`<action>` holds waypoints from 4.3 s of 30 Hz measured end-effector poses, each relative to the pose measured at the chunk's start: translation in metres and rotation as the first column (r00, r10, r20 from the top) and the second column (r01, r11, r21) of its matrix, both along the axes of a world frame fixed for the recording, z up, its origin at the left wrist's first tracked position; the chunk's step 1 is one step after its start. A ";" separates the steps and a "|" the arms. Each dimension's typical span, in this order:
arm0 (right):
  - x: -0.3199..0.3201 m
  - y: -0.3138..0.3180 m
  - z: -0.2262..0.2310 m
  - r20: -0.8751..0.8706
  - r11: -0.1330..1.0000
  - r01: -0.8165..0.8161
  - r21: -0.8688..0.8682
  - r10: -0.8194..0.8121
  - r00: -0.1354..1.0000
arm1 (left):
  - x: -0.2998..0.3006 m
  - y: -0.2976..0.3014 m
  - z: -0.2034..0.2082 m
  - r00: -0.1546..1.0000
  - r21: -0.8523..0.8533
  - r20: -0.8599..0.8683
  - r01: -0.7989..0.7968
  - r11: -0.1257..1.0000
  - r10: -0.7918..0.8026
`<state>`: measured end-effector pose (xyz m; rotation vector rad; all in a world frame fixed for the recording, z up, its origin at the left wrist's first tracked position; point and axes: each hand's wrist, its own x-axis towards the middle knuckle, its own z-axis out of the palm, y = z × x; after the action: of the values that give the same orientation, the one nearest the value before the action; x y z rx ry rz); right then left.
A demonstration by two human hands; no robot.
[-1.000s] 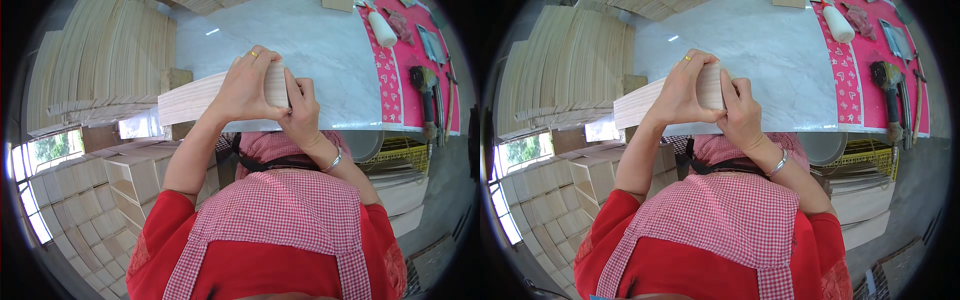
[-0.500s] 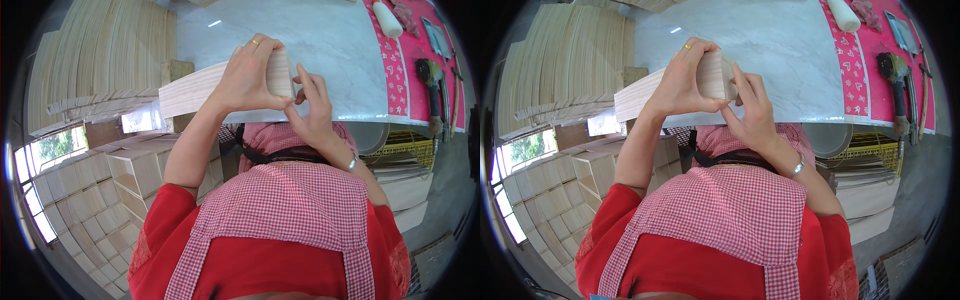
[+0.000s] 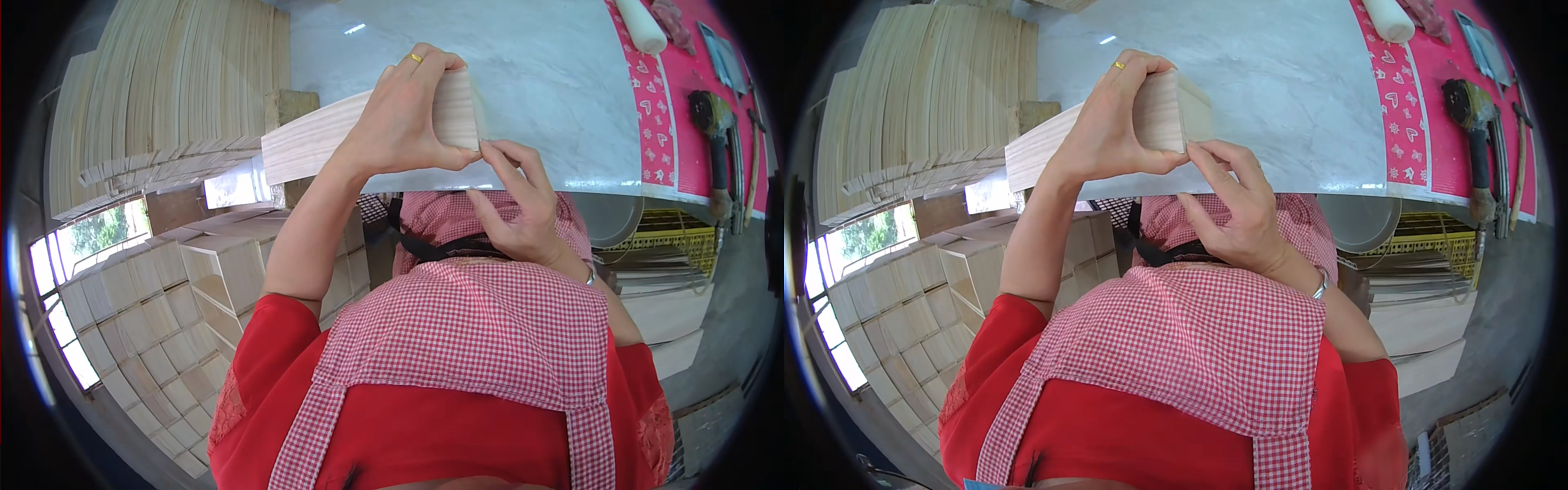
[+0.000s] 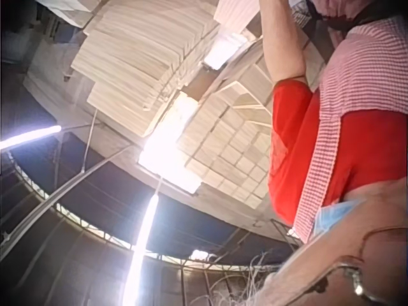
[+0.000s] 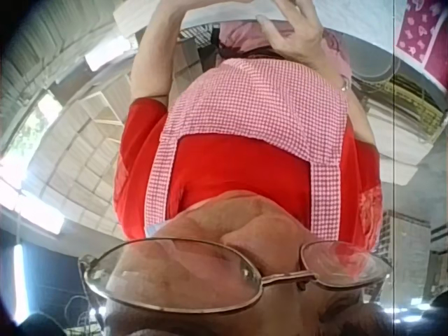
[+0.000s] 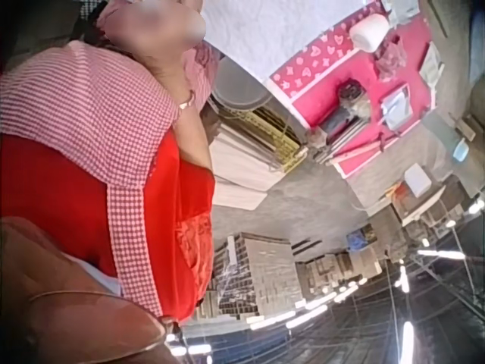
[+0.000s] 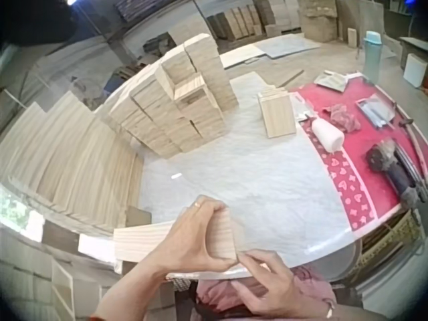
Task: Assembling wooden box frames by applying glue and using a pneumatic nail gun to secure slats together.
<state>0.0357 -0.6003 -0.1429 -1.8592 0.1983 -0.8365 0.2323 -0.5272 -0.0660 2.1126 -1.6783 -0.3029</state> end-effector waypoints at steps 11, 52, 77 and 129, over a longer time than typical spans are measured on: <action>0.001 -0.001 -0.003 0.021 0.989 -0.092 0.115 0.090 0.996 | 0.000 0.002 -0.002 1.000 -0.020 -0.002 0.004 1.000 -0.004; -0.164 -0.346 -0.012 -0.609 0.662 0.171 -0.730 -0.743 0.277 | 0.002 0.003 -0.022 0.995 -0.132 0.101 0.002 0.991 0.012; 0.012 -0.095 0.200 -0.854 0.766 -0.583 -0.273 0.087 0.514 | -0.006 0.007 -0.020 0.991 -0.034 0.129 -0.043 0.998 0.048; 0.074 -0.125 0.199 -0.837 0.804 -0.501 -0.319 0.008 0.547 | -0.012 0.023 -0.017 0.977 -0.031 0.086 -0.193 0.981 0.195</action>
<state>0.1099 -0.7252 0.0559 -2.6298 0.2465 0.3144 0.2202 -0.5038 -0.0834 2.2814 -1.4995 -0.1313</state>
